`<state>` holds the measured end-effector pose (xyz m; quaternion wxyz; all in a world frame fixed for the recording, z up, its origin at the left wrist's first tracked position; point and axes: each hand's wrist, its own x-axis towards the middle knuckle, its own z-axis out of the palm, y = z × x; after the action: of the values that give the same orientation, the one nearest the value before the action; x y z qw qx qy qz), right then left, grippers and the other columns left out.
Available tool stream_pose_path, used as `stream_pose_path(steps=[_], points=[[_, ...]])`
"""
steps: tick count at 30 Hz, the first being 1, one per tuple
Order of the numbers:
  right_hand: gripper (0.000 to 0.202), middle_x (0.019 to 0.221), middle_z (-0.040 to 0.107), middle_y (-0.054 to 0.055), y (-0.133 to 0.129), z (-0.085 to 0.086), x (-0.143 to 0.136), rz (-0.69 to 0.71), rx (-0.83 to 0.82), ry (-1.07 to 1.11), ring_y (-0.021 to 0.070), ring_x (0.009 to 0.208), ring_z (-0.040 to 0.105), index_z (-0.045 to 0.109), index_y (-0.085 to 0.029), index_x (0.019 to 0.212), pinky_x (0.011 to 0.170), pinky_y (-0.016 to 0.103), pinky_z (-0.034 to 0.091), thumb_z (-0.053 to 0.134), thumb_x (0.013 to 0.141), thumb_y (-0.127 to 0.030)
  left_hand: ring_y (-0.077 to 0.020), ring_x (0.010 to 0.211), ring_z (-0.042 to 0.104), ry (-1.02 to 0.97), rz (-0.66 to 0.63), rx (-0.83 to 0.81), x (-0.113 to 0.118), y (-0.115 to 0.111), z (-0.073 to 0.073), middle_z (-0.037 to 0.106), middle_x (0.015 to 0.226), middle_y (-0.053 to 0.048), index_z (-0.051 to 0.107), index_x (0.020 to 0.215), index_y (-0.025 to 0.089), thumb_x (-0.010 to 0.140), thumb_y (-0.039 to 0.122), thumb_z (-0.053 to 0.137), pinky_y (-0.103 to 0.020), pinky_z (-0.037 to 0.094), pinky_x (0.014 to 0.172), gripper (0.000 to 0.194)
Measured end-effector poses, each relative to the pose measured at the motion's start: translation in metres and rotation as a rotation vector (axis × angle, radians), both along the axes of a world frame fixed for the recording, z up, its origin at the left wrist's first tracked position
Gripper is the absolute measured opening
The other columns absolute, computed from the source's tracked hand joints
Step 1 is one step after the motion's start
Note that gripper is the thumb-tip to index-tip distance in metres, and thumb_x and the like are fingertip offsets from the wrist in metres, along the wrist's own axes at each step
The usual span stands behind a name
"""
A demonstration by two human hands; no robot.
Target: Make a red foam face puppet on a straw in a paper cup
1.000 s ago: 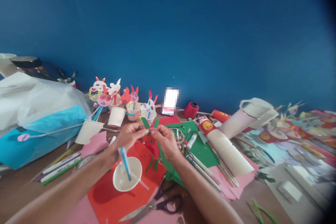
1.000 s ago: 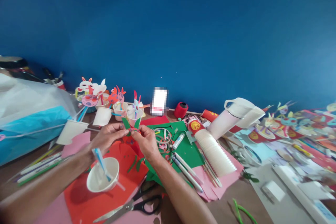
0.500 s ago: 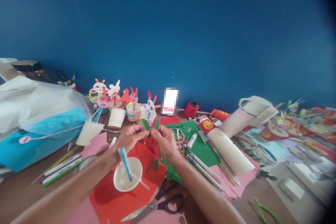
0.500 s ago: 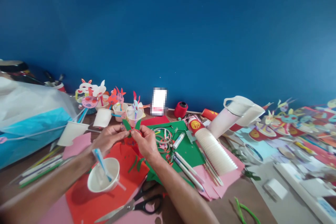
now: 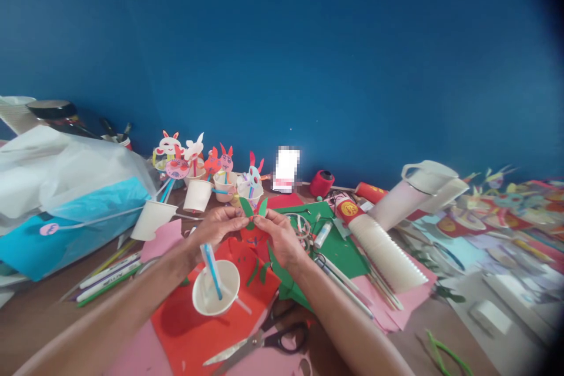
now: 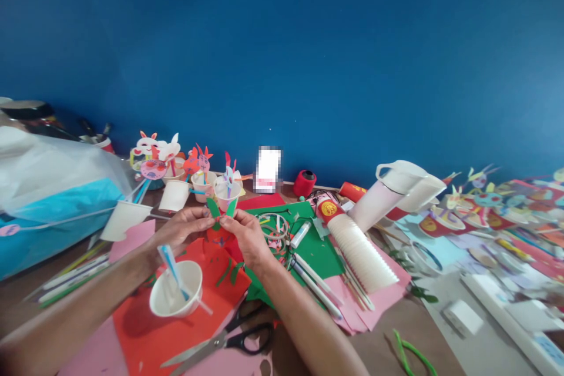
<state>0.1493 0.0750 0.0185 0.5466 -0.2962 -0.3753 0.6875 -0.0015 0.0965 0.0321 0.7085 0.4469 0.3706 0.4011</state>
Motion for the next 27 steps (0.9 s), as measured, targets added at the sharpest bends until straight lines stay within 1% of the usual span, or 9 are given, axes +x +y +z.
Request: stream_pose_path(steps=[4,7,10,13,15,19,22,25,27], points=[[0.009,0.063,0.059,-0.003,0.0013,-0.0034,-0.0008,-0.030,0.005,-0.007,0.0089,0.056,0.050,0.059,-0.017,0.066,0.063,0.023,0.040,0.066,0.068,-0.022,-0.0096,0.054,0.053,0.016,0.065,0.013,0.0036,-0.0026,0.0017,0.055,0.055,0.003,0.057,0.063,0.013,0.059,0.026,0.072,-0.022,0.041,0.054,0.020],[0.013,0.061,0.057,-0.003,0.0017,-0.0044,-0.0014,-0.082,0.010,-0.028,0.0092,0.055,0.049,0.057,-0.018,0.065,0.061,0.023,0.040,0.064,0.070,-0.027,-0.0095,0.051,0.052,0.042,0.121,0.014,0.0051,-0.0021,0.0024,0.056,0.055,0.003,0.054,0.061,0.014,0.056,0.025,0.074,-0.022,0.041,0.053,0.023],[0.016,0.060,0.056,-0.004,0.0013,-0.0029,-0.0012,-0.138,0.009,-0.104,0.0096,0.055,0.048,0.055,-0.018,0.065,0.060,0.023,0.040,0.062,0.071,-0.031,-0.0104,0.050,0.052,0.077,0.143,0.010,0.0056,-0.0008,0.0023,0.055,0.054,0.003,0.053,0.060,0.014,0.055,0.027,0.073,-0.024,0.042,0.052,0.025],[0.017,0.059,0.054,-0.004,0.0009,-0.0015,-0.0009,-0.133,0.016,-0.152,0.0087,0.053,0.046,0.054,-0.018,0.065,0.057,0.021,0.038,0.062,0.071,-0.033,-0.0095,0.050,0.050,0.106,0.166,0.045,0.0057,-0.0008,0.0015,0.053,0.053,0.004,0.053,0.060,0.014,0.057,0.028,0.071,-0.023,0.041,0.053,0.023],[0.015,0.061,0.054,-0.004,0.0009,-0.0018,-0.0011,-0.118,0.045,-0.162,0.0084,0.054,0.046,0.056,-0.018,0.067,0.058,0.021,0.038,0.063,0.071,-0.031,-0.0087,0.050,0.048,0.134,0.179,0.089,0.0056,-0.0014,0.0009,0.052,0.053,0.004,0.053,0.060,0.014,0.060,0.029,0.070,-0.022,0.039,0.053,0.022],[0.011,0.065,0.057,-0.003,0.0012,-0.0044,-0.0023,-0.128,0.114,-0.194,0.0093,0.060,0.049,0.061,-0.017,0.071,0.063,0.023,0.039,0.063,0.071,-0.028,-0.0080,0.051,0.045,0.220,0.164,0.175,0.0050,-0.0019,-0.0001,0.051,0.053,0.004,0.054,0.060,0.014,0.064,0.031,0.066,-0.020,0.035,0.051,0.021],[0.010,0.067,0.058,-0.002,0.0012,-0.0058,-0.0034,-0.128,0.121,-0.192,0.0094,0.059,0.049,0.061,-0.017,0.074,0.061,0.023,0.040,0.062,0.071,-0.027,-0.0077,0.050,0.044,0.247,0.124,0.211,0.0046,-0.0009,-0.0016,0.050,0.052,0.005,0.055,0.061,0.014,0.066,0.031,0.064,-0.020,0.034,0.050,0.020],[0.011,0.067,0.059,-0.002,0.0017,-0.0065,-0.0038,-0.135,0.118,-0.198,0.0095,0.057,0.050,0.061,-0.017,0.075,0.059,0.024,0.041,0.062,0.071,-0.028,-0.0079,0.051,0.046,0.245,0.100,0.233,0.0049,-0.0005,-0.0032,0.052,0.054,0.004,0.057,0.063,0.014,0.068,0.031,0.063,-0.020,0.036,0.051,0.019],[0.011,0.066,0.059,-0.002,0.0024,-0.0073,-0.0033,-0.156,0.127,-0.238,0.0095,0.055,0.049,0.060,-0.018,0.073,0.058,0.024,0.041,0.062,0.070,-0.029,-0.0087,0.053,0.048,0.236,0.084,0.211,0.0053,-0.0009,-0.0037,0.055,0.057,0.003,0.059,0.064,0.013,0.067,0.032,0.064,-0.021,0.039,0.053,0.019]])
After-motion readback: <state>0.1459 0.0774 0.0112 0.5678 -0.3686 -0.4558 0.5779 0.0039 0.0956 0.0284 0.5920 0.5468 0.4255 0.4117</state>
